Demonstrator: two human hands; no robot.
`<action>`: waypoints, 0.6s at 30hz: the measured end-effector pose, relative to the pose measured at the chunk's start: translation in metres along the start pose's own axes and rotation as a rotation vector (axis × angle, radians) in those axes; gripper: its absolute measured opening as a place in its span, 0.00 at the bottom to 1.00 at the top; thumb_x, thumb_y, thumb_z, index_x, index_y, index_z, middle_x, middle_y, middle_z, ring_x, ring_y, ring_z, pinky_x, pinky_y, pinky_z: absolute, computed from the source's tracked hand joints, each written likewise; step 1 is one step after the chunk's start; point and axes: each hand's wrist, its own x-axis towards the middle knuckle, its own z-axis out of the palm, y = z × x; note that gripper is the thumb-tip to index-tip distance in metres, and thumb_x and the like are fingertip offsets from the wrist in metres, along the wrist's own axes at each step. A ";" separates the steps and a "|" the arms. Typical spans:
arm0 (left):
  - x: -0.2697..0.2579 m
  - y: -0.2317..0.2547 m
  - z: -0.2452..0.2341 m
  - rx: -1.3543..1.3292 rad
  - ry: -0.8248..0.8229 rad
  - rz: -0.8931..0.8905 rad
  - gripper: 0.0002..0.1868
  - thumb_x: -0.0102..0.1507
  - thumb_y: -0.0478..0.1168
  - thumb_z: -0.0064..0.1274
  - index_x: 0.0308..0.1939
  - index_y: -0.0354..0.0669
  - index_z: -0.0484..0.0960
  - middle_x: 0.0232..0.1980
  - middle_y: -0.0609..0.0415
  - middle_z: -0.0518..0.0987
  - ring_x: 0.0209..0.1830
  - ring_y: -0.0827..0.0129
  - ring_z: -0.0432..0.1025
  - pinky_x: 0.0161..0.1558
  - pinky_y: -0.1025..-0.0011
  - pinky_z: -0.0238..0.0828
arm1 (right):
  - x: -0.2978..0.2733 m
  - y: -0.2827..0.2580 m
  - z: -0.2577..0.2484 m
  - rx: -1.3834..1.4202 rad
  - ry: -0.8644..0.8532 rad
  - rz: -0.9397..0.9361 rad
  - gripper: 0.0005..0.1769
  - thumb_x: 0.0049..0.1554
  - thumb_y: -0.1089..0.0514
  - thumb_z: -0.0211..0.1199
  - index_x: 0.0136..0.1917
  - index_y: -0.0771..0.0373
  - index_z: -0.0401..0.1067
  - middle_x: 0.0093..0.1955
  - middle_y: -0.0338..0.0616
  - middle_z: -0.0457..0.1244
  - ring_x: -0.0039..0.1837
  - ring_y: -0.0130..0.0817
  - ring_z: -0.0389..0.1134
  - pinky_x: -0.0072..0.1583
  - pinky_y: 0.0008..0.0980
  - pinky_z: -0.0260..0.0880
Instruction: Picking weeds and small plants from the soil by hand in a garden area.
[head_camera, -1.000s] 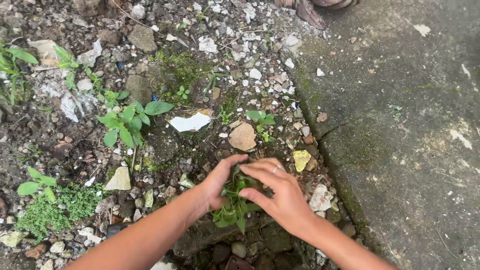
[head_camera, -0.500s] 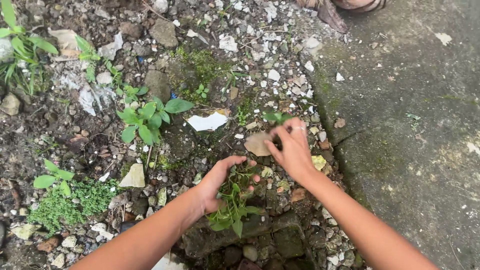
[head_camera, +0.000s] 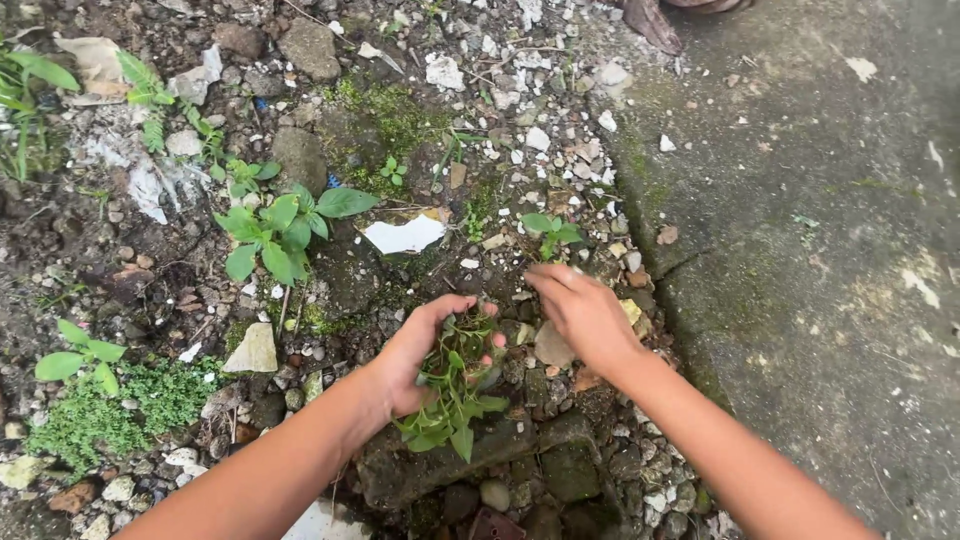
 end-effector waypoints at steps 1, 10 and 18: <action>-0.002 0.000 0.000 0.000 -0.004 0.002 0.18 0.66 0.54 0.43 0.49 0.51 0.82 0.39 0.52 0.84 0.28 0.69 0.74 0.27 0.72 0.69 | 0.004 0.007 0.003 -0.004 0.000 -0.001 0.17 0.58 0.64 0.60 0.61 0.65 0.75 0.60 0.49 0.68 0.59 0.45 0.71 0.64 0.40 0.73; -0.022 -0.003 -0.017 -0.057 0.005 0.046 0.18 0.65 0.53 0.44 0.49 0.50 0.81 0.39 0.52 0.84 0.29 0.69 0.73 0.29 0.71 0.70 | 0.027 0.021 0.005 -0.375 -0.231 0.113 0.12 0.57 0.57 0.65 0.44 0.71 0.73 0.48 0.56 0.67 0.50 0.50 0.72 0.51 0.46 0.75; -0.026 -0.008 -0.022 -0.069 -0.022 0.051 0.19 0.65 0.54 0.44 0.51 0.50 0.81 0.40 0.52 0.84 0.29 0.69 0.73 0.29 0.72 0.69 | 0.040 0.016 -0.008 -0.222 -0.323 0.262 0.05 0.57 0.62 0.60 0.46 0.66 0.72 0.47 0.55 0.67 0.48 0.56 0.71 0.52 0.50 0.73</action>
